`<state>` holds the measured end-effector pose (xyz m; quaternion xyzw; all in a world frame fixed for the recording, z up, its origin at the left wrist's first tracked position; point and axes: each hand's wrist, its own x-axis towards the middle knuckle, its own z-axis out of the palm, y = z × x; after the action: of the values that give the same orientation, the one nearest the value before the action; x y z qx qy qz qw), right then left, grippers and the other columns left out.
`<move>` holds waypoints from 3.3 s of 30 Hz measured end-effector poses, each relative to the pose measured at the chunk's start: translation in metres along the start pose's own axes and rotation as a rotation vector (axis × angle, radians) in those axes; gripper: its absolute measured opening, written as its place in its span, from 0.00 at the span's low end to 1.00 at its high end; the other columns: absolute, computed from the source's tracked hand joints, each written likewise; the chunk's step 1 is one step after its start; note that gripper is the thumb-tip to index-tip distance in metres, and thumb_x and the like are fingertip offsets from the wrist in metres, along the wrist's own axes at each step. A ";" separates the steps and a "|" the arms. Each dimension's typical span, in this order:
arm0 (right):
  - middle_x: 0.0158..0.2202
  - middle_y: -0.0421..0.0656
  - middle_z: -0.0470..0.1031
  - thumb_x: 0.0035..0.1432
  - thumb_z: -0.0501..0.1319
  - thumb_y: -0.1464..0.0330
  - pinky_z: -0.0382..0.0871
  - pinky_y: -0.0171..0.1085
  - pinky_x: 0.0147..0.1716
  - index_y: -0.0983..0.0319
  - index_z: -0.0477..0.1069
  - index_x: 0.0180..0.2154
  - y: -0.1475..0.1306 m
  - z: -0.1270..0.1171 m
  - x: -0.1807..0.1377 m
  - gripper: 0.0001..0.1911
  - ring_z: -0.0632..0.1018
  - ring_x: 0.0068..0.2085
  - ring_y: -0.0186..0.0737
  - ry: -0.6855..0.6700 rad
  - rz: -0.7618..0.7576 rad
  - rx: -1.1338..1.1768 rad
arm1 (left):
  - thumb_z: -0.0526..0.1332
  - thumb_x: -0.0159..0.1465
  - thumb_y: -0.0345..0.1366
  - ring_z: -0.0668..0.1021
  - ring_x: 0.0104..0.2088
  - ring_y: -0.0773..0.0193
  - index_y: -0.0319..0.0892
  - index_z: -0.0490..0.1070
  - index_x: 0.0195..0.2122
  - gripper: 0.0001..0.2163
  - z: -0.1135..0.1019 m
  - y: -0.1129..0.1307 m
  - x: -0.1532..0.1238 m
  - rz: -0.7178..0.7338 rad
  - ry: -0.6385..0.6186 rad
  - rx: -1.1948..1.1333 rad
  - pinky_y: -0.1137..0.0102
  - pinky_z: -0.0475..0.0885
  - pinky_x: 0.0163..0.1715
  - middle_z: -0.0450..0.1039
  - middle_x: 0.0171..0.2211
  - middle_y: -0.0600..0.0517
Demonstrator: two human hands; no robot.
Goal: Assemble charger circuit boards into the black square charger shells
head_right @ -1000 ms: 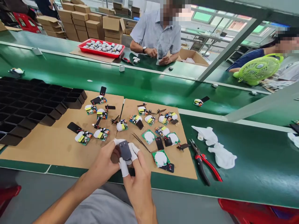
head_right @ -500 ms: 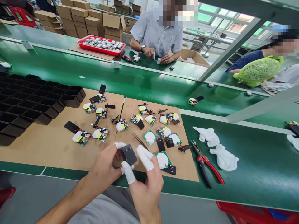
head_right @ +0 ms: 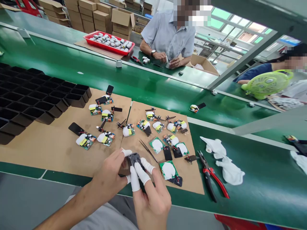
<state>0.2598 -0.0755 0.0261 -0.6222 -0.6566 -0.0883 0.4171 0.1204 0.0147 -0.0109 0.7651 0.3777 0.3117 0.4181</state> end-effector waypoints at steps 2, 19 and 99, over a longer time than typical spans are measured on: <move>0.51 0.51 0.84 0.75 0.68 0.78 0.85 0.36 0.47 0.61 0.83 0.51 -0.002 0.000 0.000 0.10 0.88 0.49 0.43 -0.024 0.005 -0.047 | 0.61 0.50 0.16 0.75 0.38 0.54 0.50 0.58 0.36 0.21 -0.002 0.001 0.000 0.002 -0.008 -0.002 0.64 0.65 0.35 0.73 0.38 0.53; 0.43 0.48 0.77 0.76 0.65 0.77 0.78 0.39 0.39 0.59 0.77 0.44 -0.010 0.005 0.002 0.07 0.80 0.40 0.43 -0.045 -0.011 -0.153 | 0.59 0.47 0.18 0.74 0.34 0.55 0.51 0.54 0.34 0.22 -0.007 0.010 0.005 0.076 0.048 -0.041 0.65 0.65 0.31 0.72 0.34 0.54; 0.55 0.48 0.87 0.74 0.69 0.73 0.87 0.43 0.54 0.54 0.85 0.57 0.017 0.019 -0.012 0.14 0.89 0.55 0.46 0.020 0.291 0.201 | 0.68 0.74 0.40 0.88 0.52 0.51 0.44 0.87 0.49 0.09 -0.006 -0.004 0.021 -0.179 -0.063 -0.657 0.62 0.81 0.54 0.89 0.50 0.46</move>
<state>0.2650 -0.0692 -0.0004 -0.6650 -0.5607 0.0328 0.4922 0.1251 0.0367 -0.0085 0.5627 0.3098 0.3550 0.6793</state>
